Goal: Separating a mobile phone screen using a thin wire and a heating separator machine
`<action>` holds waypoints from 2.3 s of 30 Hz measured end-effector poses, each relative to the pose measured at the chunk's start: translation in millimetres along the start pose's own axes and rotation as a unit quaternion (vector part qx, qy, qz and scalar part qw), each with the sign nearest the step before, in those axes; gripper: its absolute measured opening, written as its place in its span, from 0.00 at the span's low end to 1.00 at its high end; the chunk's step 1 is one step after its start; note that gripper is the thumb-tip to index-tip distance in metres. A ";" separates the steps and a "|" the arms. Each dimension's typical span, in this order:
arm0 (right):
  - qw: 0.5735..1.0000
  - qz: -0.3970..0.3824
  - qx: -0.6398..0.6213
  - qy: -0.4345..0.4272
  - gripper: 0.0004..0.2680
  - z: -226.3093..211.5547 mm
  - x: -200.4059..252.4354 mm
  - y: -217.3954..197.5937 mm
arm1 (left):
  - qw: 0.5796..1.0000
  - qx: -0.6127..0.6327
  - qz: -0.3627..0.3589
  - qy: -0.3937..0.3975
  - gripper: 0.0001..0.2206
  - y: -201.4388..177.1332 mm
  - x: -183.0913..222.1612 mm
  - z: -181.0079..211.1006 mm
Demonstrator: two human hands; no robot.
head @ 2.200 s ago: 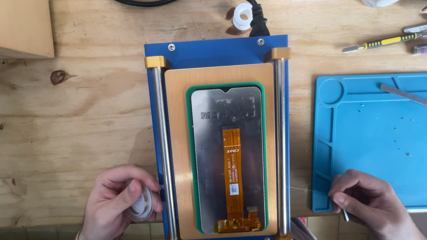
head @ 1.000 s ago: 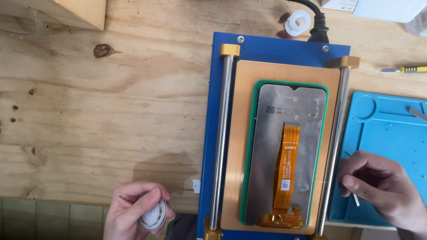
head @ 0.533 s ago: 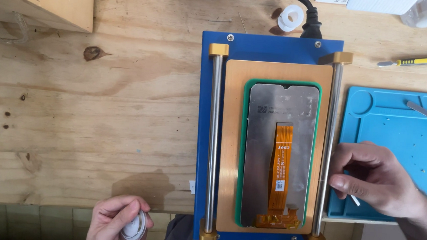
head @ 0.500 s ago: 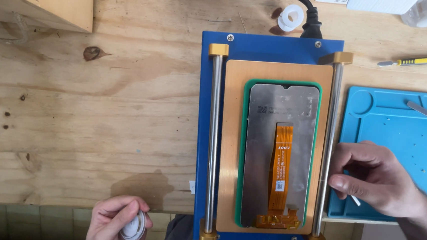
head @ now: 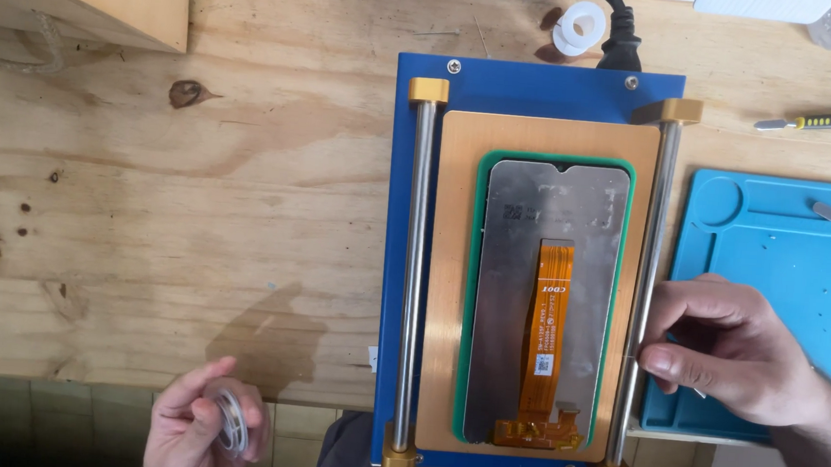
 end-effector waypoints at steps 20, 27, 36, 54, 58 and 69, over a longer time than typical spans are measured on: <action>0.996 0.032 -0.082 0.021 0.09 18.4 32.3 -0.5 | 0.980 -0.168 0.087 -0.068 0.08 60.4 -43.5 1.9; 0.993 0.044 -0.109 0.010 0.07 27.8 46.9 -0.8 | 0.974 -0.196 0.066 -0.088 0.09 73.2 -49.6 -2.8; 0.990 0.085 -0.098 0.051 0.08 48.7 81.1 -3.8 | 0.972 -0.201 0.007 -0.123 0.09 92.4 -65.7 -9.9; 0.961 0.160 -0.078 0.210 0.09 76.7 136.0 -10.9 | 0.958 -0.192 -0.105 -0.185 0.17 115.7 -96.3 -16.2; 0.950 0.175 -0.093 0.242 0.09 85.8 147.4 -11.1 | 0.959 -0.179 -0.113 -0.187 0.16 121.9 -100.3 -13.2; 0.941 0.225 0.019 0.251 0.09 79.3 138.9 -19.1 | 0.960 -0.183 -0.082 -0.196 0.15 124.2 -100.1 -10.4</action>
Point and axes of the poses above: each hand's wrist, its own x-axis away from the middle knuckle, its own y-axis out of the palm, z = x × y, the point moved 2 cm from there along -x, towards the middle knuckle, and after that the axes turned 2 degrees about z, right-handed, at the moved point
